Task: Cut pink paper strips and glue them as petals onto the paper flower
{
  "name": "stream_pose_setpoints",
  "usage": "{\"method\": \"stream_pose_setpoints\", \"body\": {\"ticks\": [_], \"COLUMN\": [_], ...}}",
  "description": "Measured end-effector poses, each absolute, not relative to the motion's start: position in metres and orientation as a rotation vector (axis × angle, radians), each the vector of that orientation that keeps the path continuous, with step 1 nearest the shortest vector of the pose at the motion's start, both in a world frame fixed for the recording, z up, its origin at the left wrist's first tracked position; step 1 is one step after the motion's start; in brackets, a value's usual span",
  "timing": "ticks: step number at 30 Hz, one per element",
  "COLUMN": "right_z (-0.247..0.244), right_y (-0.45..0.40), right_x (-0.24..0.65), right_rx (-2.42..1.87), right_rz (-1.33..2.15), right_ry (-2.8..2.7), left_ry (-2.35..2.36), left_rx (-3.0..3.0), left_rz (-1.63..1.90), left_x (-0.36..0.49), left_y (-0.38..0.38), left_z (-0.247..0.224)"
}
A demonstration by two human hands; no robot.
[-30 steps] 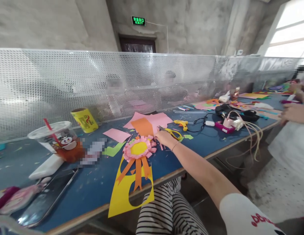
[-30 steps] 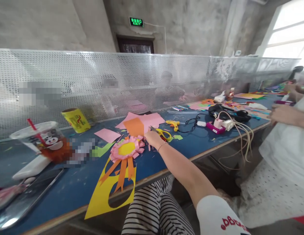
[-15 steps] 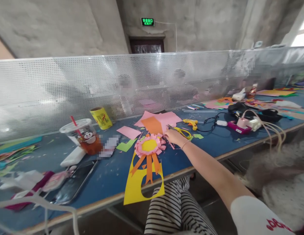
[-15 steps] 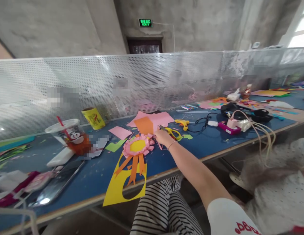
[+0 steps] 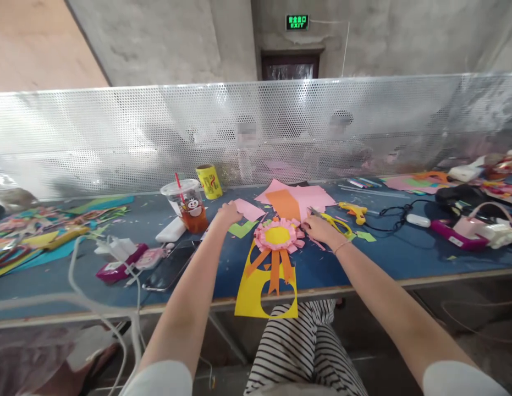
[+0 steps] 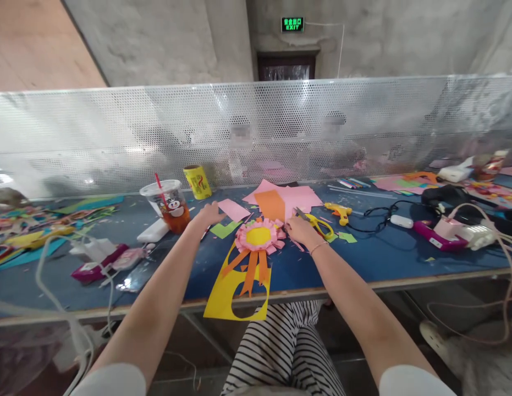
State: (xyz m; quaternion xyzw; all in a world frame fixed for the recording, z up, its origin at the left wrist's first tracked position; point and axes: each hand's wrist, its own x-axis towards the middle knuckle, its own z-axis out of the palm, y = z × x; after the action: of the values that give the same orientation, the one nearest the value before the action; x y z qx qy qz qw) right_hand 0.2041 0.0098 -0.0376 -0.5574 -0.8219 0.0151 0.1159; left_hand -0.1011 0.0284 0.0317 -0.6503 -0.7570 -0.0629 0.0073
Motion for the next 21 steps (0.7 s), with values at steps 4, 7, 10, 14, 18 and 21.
{"method": "stream_pose_setpoints", "body": {"ticks": [4, 7, 10, 14, 18, 21], "right_z": [-0.041, -0.043, -0.043, -0.04, -0.036, -0.035], "right_y": [0.011, 0.011, 0.009, 0.005, 0.004, 0.006], "right_x": [0.201, 0.2, 0.2, 0.2, 0.201, 0.202], "right_rx": [-1.642, -1.68, -1.692, -1.649, -1.649, -1.663], "right_rz": [-0.016, -0.04, -0.057, -0.073, -0.053, -0.009], "right_ry": [-2.371, -2.344, -2.349, -2.371, -2.398, -2.424], "left_ry": [-2.439, -2.456, -2.388, -2.463, -2.57, -2.474], "left_rx": [-1.848, -1.901, -2.002, -1.77, -1.54, -1.559], "left_rz": [-0.228, -0.061, 0.032, -0.006, -0.028, -0.042], "left_x": [-0.109, -0.113, -0.128, -0.162, -0.19, -0.202], "left_y": [0.05, 0.031, -0.016, -0.083, -0.111, -0.112], "left_z": [0.033, 0.038, 0.043, 0.027, -0.004, -0.017]}}
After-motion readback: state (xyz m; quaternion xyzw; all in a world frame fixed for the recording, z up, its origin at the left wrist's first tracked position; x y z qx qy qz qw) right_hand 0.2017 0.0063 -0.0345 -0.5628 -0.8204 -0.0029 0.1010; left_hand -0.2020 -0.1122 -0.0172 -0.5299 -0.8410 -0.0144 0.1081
